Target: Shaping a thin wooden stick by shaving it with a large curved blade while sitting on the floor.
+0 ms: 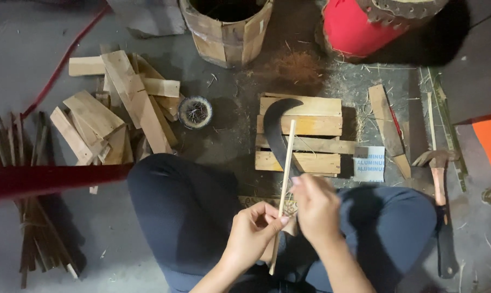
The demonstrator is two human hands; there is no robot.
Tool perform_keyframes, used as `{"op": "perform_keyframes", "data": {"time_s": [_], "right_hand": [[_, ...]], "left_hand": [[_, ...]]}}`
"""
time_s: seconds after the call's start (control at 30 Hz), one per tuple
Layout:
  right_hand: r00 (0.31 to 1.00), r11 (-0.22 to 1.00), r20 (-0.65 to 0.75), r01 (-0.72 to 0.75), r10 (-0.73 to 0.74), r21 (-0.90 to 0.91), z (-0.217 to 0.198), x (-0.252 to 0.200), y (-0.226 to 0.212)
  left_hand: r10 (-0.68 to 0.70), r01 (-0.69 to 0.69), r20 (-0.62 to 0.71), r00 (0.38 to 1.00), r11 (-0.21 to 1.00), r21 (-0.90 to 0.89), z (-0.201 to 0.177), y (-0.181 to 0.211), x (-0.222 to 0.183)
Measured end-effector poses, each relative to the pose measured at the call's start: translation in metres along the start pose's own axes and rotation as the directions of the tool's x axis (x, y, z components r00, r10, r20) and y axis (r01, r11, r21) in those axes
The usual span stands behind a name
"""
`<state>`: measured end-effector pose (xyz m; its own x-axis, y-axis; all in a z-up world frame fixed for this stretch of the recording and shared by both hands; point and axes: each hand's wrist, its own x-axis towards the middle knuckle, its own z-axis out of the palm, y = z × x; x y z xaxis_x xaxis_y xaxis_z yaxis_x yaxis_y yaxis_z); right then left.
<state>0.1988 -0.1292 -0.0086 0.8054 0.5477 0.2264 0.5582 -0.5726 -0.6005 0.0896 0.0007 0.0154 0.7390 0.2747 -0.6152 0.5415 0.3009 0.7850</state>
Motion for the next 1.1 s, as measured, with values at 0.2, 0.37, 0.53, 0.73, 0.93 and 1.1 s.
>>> {"op": "perform_keyframes", "data": {"time_s": [0.2,0.37,0.53,0.73,0.93,1.1], "right_hand": [[0.937,0.982,-0.299,-0.191,0.180,-0.008,-0.068,-0.009,0.100],[0.837,0.834,0.010,-0.545,0.547,-0.085,-0.088,-0.011,0.090],[0.775,0.797,0.188,-0.585,0.604,-0.150,-0.032,-0.014,0.070],[0.630,0.714,0.366,-0.680,0.685,-0.168,0.002,0.007,0.016],[0.655,0.740,0.348,-0.621,0.671,-0.258,0.043,0.006,0.018],[0.620,0.731,0.387,-0.589,0.683,-0.346,0.058,0.004,0.026]], "left_hand": [[0.003,-0.001,0.020,1.000,0.997,-0.081,-0.009,-0.002,0.002],[0.064,-0.062,0.013,0.998,0.993,-0.101,-0.004,-0.003,0.010],[0.054,-0.053,0.004,0.999,0.994,-0.097,-0.001,0.000,0.009],[0.034,-0.038,-0.024,0.999,0.984,-0.173,-0.008,-0.017,0.009],[0.036,-0.021,0.037,0.999,0.937,-0.350,-0.009,-0.019,0.007],[-0.032,0.030,-0.020,0.999,0.995,-0.100,-0.012,-0.003,0.002]]}}
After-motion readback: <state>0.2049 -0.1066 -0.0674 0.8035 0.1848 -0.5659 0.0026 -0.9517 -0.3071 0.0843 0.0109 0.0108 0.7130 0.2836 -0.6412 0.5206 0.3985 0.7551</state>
